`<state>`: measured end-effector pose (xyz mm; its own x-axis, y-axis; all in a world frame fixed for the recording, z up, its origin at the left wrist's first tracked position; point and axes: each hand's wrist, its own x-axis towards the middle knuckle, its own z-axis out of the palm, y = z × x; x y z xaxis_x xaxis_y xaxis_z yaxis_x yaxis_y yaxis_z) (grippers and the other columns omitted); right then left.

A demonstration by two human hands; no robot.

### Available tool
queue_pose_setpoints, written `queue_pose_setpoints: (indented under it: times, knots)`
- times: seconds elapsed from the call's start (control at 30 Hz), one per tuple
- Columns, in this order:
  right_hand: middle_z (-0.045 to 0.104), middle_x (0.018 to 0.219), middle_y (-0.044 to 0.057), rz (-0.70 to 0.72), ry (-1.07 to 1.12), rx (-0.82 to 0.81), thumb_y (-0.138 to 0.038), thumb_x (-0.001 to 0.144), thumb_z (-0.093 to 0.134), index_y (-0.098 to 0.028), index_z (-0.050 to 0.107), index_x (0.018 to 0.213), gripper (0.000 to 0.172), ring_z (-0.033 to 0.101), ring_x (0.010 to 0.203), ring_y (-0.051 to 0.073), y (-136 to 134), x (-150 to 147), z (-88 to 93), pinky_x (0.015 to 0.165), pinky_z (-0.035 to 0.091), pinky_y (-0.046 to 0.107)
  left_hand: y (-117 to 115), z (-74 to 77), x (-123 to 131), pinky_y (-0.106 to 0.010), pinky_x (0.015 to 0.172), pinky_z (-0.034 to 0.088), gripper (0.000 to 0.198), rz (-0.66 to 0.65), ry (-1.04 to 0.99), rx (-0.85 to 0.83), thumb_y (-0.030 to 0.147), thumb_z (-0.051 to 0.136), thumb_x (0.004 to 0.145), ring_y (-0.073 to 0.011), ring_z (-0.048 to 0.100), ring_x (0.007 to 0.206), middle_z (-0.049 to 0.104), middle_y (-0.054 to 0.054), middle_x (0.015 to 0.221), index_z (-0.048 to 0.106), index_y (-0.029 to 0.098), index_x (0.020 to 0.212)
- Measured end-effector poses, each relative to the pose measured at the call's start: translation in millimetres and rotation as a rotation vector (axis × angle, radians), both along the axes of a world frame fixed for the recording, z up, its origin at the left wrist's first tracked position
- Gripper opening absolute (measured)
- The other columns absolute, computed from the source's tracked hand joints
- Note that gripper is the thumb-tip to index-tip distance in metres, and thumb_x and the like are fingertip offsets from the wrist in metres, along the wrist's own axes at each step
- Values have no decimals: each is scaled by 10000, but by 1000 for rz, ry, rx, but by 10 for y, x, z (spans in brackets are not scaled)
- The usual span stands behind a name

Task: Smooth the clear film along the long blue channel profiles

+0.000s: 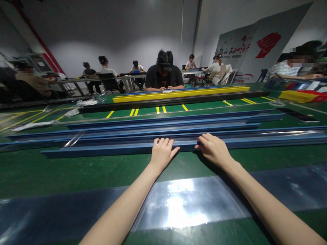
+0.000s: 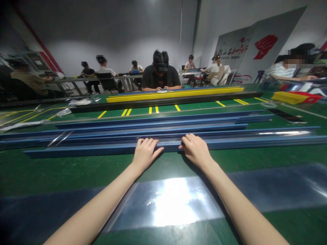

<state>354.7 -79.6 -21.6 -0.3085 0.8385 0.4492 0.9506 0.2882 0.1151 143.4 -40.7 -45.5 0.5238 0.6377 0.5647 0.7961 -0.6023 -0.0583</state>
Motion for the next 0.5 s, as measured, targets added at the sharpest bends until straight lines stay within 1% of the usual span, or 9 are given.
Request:
queue_pose_setpoints:
  times: [0.27,0.4,0.5]
  knots:
    - [557,739,43,-35,-48,-3,-298,829,439,-182,526,734,174,478,722,164,-5,-14,38,616,274,267,19,-18,-14,-333,805,299,287,-45,-23,-10,386,412,865,-184,524,850,613,-58,898,541,158,982]
    - [566,744,49,-69,-50,-12,-297,818,440,-184,533,723,175,479,706,161,-17,39,52,597,270,263,23,-21,-6,-322,794,309,272,-81,-6,0,368,409,867,-182,521,848,611,-56,892,537,162,989]
    - [570,736,44,-105,-53,-10,-295,800,457,-187,535,707,161,480,689,157,-28,106,60,572,262,262,20,-15,-3,-331,791,310,277,-78,9,9,372,408,866,-187,520,845,611,-60,894,535,166,1001]
